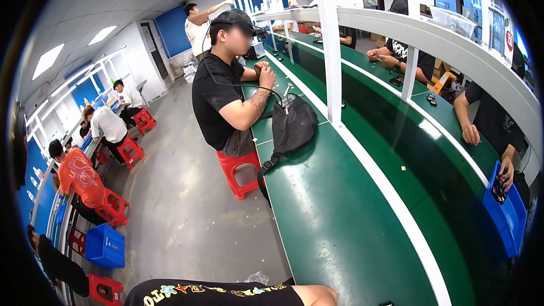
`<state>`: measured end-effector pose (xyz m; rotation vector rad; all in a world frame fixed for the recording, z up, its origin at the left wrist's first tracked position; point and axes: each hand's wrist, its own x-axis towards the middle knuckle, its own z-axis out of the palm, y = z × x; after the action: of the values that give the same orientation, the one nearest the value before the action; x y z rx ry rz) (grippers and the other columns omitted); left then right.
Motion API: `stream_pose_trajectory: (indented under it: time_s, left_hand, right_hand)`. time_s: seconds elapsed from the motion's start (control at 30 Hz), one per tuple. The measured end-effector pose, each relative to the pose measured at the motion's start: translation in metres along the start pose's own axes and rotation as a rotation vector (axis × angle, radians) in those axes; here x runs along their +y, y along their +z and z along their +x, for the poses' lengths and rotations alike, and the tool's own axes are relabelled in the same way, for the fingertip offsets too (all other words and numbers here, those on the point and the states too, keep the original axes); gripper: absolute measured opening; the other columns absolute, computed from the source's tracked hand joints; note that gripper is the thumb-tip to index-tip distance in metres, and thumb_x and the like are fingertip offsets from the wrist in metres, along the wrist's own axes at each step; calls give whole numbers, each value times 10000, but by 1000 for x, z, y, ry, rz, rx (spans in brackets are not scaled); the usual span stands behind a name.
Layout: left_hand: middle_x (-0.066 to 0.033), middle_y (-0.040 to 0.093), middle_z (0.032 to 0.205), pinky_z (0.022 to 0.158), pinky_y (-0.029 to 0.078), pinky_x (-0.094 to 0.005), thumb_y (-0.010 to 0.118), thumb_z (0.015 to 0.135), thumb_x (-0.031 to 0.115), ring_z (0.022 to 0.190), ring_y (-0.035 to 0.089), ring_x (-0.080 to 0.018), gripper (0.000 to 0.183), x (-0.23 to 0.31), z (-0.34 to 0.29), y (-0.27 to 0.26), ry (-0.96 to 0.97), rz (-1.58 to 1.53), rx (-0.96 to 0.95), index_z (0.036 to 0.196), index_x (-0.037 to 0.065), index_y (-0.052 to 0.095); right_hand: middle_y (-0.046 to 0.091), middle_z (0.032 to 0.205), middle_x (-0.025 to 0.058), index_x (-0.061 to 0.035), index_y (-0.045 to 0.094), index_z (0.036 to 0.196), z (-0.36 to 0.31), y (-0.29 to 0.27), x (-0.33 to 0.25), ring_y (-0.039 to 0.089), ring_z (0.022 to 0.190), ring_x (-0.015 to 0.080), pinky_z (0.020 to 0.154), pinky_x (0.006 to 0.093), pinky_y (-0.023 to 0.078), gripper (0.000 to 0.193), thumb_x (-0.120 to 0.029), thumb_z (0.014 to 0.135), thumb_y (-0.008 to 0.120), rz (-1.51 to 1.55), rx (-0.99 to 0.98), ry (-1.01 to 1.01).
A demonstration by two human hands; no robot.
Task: The recorder uses tweezers to assemble small electronic components, likely internal parts of a smartwatch, on a green assembly line table.
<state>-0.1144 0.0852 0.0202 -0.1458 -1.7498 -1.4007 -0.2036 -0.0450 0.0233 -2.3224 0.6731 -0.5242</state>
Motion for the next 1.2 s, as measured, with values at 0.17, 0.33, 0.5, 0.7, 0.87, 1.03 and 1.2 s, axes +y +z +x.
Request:
stream_pose_trajectory:
  time_s: [0.17,0.33,0.5,0.7,0.87,1.03,1.2]
  left_hand:
    - [-218,769,1115,869,587,-341,670,1158,266,996,739,-269,362,2,0,0,3,-5,9,1322,-55,706]
    - [-216,770,1110,865,588,-339,671,1158,264,992,740,-267,358,3,2,1,17,-7,21,1316,-55,708]
    - [-214,771,1106,861,588,-337,672,1157,262,988,741,-265,354,7,4,0,16,-5,28,1311,-54,711]
    - [-211,773,1101,855,588,-335,674,1156,259,983,742,-263,349,8,9,-3,21,-5,25,1304,-54,714]
    - [-209,774,1096,851,589,-334,675,1155,257,979,743,-261,345,8,21,-11,42,-9,-19,1298,-54,716]
    - [-207,775,1092,846,589,-332,676,1155,255,975,744,-259,341,-2,54,-15,113,-76,-193,1292,-54,719]
    - [-205,776,1088,842,589,-331,677,1154,253,971,745,-257,337,-15,93,-23,184,-158,-379,1286,-54,721]
  right_hand:
    - [767,1017,151,41,758,1234,-1,1,-2,727,855,202,778,352,624,351,-116,957,906,35,-14,22]
    - [767,1022,162,36,764,1229,1,2,-5,736,865,216,786,351,627,352,-101,940,912,7,-9,20]
    - [760,1018,166,28,767,1223,1,3,-4,736,853,233,778,359,628,346,-79,927,911,8,16,2]
    - [729,980,146,27,764,1201,1,-1,-3,730,845,235,775,358,627,337,-78,918,915,45,11,-16]
    - [718,957,132,12,772,1174,2,0,2,719,816,244,732,363,606,352,-103,886,939,33,36,-70]
    - [712,931,101,-10,781,1165,1,6,-10,717,798,200,715,339,588,350,-115,869,934,76,66,9]
    - [696,914,90,-30,777,1157,-2,12,-9,720,801,180,725,318,592,348,-133,858,922,142,102,53]
